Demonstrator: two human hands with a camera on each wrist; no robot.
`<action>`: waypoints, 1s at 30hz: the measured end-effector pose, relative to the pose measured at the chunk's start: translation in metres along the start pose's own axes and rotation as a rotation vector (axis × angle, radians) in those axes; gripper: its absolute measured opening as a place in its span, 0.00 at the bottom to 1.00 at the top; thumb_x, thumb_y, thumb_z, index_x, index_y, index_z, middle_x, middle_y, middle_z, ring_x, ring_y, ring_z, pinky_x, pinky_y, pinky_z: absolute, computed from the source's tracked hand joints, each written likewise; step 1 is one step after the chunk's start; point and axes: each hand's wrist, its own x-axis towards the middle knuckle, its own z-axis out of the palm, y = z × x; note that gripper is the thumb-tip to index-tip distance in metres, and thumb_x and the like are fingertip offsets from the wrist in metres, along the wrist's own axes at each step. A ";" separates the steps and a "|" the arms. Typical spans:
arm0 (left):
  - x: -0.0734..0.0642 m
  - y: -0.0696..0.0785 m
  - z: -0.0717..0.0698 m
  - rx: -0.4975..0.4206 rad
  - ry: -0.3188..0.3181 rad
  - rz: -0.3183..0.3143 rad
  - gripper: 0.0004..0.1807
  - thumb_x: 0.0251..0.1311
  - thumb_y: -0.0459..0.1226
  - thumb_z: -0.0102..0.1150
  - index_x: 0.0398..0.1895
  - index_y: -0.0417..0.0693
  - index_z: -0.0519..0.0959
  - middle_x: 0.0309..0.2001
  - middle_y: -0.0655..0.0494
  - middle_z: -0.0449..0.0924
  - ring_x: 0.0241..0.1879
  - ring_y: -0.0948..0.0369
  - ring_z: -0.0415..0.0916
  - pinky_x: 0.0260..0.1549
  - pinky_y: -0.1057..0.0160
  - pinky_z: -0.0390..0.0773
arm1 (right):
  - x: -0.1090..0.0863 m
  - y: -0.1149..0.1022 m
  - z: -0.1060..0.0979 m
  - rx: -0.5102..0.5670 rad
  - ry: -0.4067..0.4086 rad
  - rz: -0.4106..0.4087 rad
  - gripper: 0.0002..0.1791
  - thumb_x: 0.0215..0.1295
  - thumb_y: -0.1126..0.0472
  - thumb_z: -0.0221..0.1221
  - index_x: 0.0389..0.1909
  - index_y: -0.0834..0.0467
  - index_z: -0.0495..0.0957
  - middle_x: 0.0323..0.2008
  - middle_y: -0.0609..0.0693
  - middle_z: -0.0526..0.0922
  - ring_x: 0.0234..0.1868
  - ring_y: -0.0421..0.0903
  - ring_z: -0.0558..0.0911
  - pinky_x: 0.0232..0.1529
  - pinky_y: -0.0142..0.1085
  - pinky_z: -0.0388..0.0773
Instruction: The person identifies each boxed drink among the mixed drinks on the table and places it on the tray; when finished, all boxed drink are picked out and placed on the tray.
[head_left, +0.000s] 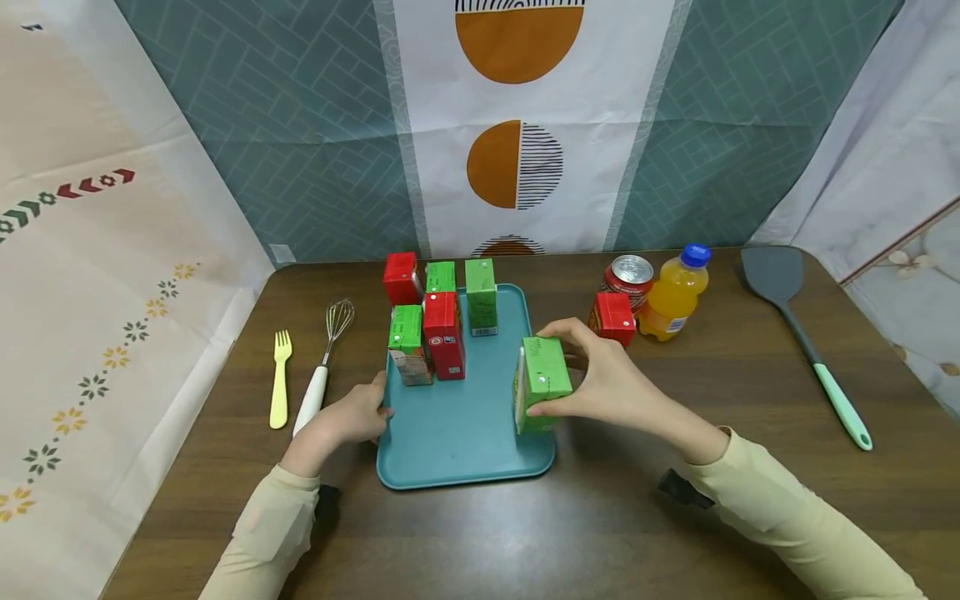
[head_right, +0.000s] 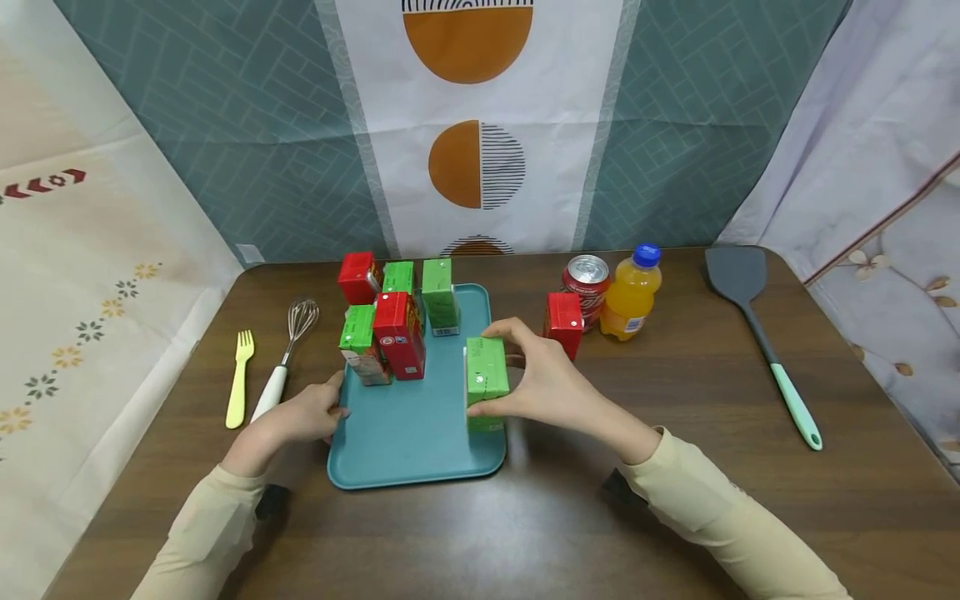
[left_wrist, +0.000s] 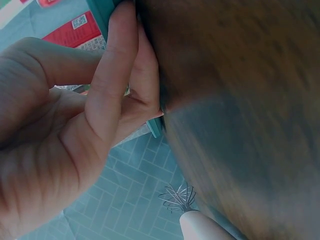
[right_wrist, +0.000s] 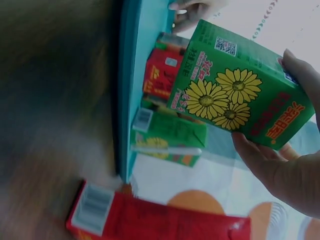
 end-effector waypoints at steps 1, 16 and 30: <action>-0.001 0.000 0.000 0.002 0.003 0.002 0.38 0.63 0.26 0.47 0.67 0.19 0.37 0.37 0.34 0.77 0.19 0.59 0.78 0.20 0.64 0.73 | 0.005 0.000 0.004 0.006 -0.006 0.001 0.42 0.34 0.50 0.77 0.53 0.49 0.66 0.47 0.45 0.80 0.48 0.46 0.80 0.49 0.45 0.76; -0.002 0.001 0.000 0.008 0.015 0.013 0.38 0.62 0.26 0.48 0.66 0.18 0.39 0.38 0.31 0.77 0.18 0.59 0.78 0.20 0.64 0.74 | 0.052 0.016 0.032 -0.071 -0.069 -0.044 0.43 0.37 0.51 0.76 0.56 0.53 0.64 0.47 0.50 0.78 0.47 0.49 0.79 0.45 0.44 0.78; -0.002 0.000 -0.002 0.005 0.014 0.013 0.38 0.63 0.27 0.47 0.66 0.19 0.38 0.28 0.41 0.77 0.17 0.60 0.77 0.18 0.65 0.73 | 0.077 0.017 0.048 -0.093 -0.051 -0.072 0.46 0.39 0.59 0.76 0.59 0.62 0.61 0.53 0.57 0.72 0.54 0.52 0.74 0.52 0.50 0.73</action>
